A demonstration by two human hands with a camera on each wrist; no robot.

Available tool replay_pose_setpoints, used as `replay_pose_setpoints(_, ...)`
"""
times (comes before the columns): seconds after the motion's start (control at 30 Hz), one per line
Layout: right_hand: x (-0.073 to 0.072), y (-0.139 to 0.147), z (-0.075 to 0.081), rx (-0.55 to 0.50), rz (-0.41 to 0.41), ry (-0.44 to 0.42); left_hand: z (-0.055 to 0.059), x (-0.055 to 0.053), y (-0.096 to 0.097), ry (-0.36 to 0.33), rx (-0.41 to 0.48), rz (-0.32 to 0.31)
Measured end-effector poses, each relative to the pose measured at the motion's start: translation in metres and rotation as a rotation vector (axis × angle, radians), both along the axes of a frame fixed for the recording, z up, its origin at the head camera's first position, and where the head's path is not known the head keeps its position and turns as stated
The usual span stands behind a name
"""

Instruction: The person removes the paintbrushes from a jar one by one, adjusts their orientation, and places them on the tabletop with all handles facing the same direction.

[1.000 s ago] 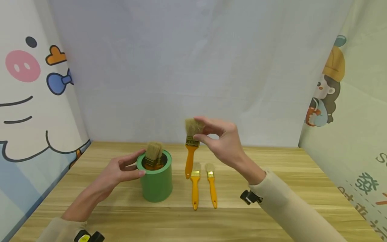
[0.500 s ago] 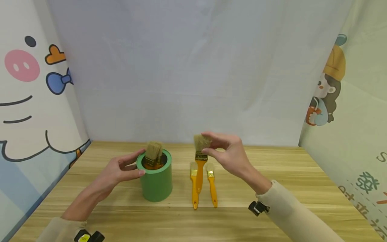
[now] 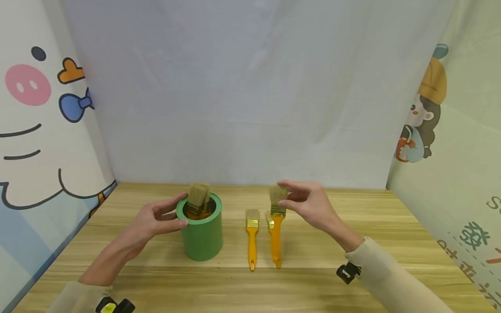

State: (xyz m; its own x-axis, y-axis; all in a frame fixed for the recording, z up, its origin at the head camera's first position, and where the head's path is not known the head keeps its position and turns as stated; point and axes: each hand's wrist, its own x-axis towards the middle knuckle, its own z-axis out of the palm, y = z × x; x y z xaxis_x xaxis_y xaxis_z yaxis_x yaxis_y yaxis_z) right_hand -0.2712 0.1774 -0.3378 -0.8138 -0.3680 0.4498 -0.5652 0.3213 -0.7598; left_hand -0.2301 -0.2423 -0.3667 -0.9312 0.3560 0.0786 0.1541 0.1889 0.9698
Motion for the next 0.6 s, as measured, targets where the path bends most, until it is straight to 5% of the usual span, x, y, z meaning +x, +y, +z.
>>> replay_pose_setpoints(0.6,-0.028,0.047,-0.037,0.074,-0.042,-0.300,0.001,0.001,0.000,-0.006,-0.003,0.000)
